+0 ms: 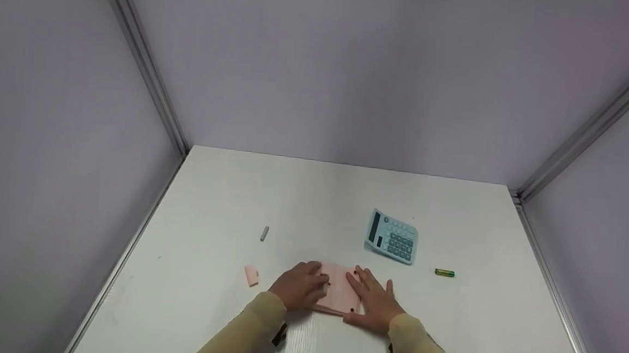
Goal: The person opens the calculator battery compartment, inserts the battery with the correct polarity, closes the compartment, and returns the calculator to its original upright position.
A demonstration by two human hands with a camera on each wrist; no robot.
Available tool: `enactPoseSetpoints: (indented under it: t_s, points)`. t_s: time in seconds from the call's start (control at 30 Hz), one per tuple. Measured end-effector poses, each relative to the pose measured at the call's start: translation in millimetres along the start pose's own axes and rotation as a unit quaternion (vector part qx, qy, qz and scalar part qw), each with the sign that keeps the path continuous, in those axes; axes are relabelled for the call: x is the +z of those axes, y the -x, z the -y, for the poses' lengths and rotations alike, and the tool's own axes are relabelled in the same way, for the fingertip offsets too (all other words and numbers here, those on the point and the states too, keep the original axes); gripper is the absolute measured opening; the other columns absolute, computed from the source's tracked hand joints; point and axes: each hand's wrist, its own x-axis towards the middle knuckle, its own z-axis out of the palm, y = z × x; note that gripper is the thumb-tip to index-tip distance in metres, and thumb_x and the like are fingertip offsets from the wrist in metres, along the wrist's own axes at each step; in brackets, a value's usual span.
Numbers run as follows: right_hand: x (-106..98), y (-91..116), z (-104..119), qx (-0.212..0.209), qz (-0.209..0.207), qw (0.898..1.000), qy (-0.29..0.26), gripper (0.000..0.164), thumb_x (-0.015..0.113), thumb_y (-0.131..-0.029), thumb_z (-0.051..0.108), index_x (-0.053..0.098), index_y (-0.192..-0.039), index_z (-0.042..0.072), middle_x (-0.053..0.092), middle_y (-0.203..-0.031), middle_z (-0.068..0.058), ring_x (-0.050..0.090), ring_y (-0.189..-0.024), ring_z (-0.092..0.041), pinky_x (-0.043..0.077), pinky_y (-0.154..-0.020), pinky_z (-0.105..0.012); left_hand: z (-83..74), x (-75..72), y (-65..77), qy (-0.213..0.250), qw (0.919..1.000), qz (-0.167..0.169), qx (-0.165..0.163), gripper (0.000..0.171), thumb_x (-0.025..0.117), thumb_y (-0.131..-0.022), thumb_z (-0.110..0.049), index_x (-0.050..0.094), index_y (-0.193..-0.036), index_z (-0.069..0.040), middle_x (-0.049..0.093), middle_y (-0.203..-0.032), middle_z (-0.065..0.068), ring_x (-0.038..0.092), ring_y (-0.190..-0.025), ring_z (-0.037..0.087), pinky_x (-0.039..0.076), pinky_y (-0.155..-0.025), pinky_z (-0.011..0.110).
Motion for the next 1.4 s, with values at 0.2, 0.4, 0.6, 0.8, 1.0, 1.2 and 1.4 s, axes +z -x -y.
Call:
enactPoseSetpoints:
  t_s: [0.2,0.4,0.6,0.8,1.0,1.2,1.4]
  points:
    - [-0.9,-1.1,-1.5,0.003,0.007,1.0,0.005,0.1,0.05,-0.076,0.08,0.013,-0.155,0.031,0.008,-0.162,-0.001,0.008,-0.147,-0.029,0.007,-0.101,-0.078,0.7,-3.3,-4.1,-0.002,0.9999,-0.007,0.011,0.031,0.06,-0.094,-0.037,0.067,-0.121,-0.023,0.055,-0.128,0.008,0.057,-0.11,0.024,0.051,-0.092,0.035]
    - [-0.5,-1.1,-1.8,0.009,0.01,1.0,0.013,0.1,0.048,-0.076,0.081,0.01,-0.155,0.033,0.005,-0.162,0.001,0.007,-0.147,-0.027,0.007,-0.102,-0.077,0.3,-4.2,-5.8,0.014,0.9995,-0.024,0.012,0.03,0.063,-0.093,-0.035,0.068,-0.119,-0.021,0.057,-0.124,0.01,0.058,-0.108,0.026,0.051,-0.092,0.037]
    - [-3.2,0.8,1.3,0.015,0.012,1.0,0.004,0.1,0.051,-0.076,0.079,0.012,-0.155,0.031,0.007,-0.162,-0.001,0.007,-0.147,-0.028,0.006,-0.103,-0.076,-0.7,-1.6,-7.5,0.034,0.999,-0.027,-0.004,0.028,0.065,-0.092,-0.033,0.069,-0.117,-0.021,0.058,-0.124,0.01,0.058,-0.109,0.026,0.05,-0.093,0.039]
    - [-5.3,1.1,3.2,0.007,0.003,1.0,-0.003,0.1,0.052,-0.077,0.078,0.017,-0.155,0.027,0.01,-0.161,-0.004,0.009,-0.146,-0.029,0.008,-0.101,-0.078,-2.5,-2.5,-8.6,0.061,0.9971,0.0,-0.045,0.027,0.067,-0.089,-0.034,0.07,-0.115,-0.025,0.056,-0.127,0.007,0.055,-0.114,0.024,0.048,-0.096,0.038]
    - [-5.7,-0.3,2.6,0.015,0.011,1.0,0.007,0.101,0.05,-0.076,0.08,0.014,-0.155,0.029,0.008,-0.162,-0.002,0.008,-0.147,-0.028,0.009,-0.102,-0.076,-5.2,-3.5,-9.8,0.051,0.9965,0.007,-0.066,0.029,0.067,-0.089,-0.036,0.07,-0.116,-0.027,0.057,-0.128,0.005,0.055,-0.114,0.023,0.048,-0.097,0.037]
    - [-5.3,-0.5,3.9,0.011,0.009,1.0,0.013,0.101,0.049,-0.076,0.081,0.015,-0.155,0.029,0.009,-0.161,-0.003,0.01,-0.146,-0.029,0.01,-0.102,-0.077,-5.0,-1.2,-10.4,0.039,0.9973,-0.021,-0.059,0.024,0.066,-0.089,-0.033,0.073,-0.112,-0.026,0.06,-0.123,0.005,0.059,-0.108,0.022,0.051,-0.092,0.036]
    - [-5.7,-0.1,5.7,0.019,0.012,1.0,0.004,0.101,0.052,-0.075,0.081,0.015,-0.155,0.031,0.009,-0.161,-0.001,0.009,-0.147,-0.028,0.007,-0.103,-0.076,-5.7,0.4,-9.3,0.052,0.9954,-0.029,-0.075,0.023,0.065,-0.089,-0.033,0.074,-0.11,-0.027,0.061,-0.122,0.004,0.059,-0.109,0.021,0.052,-0.09,0.037]
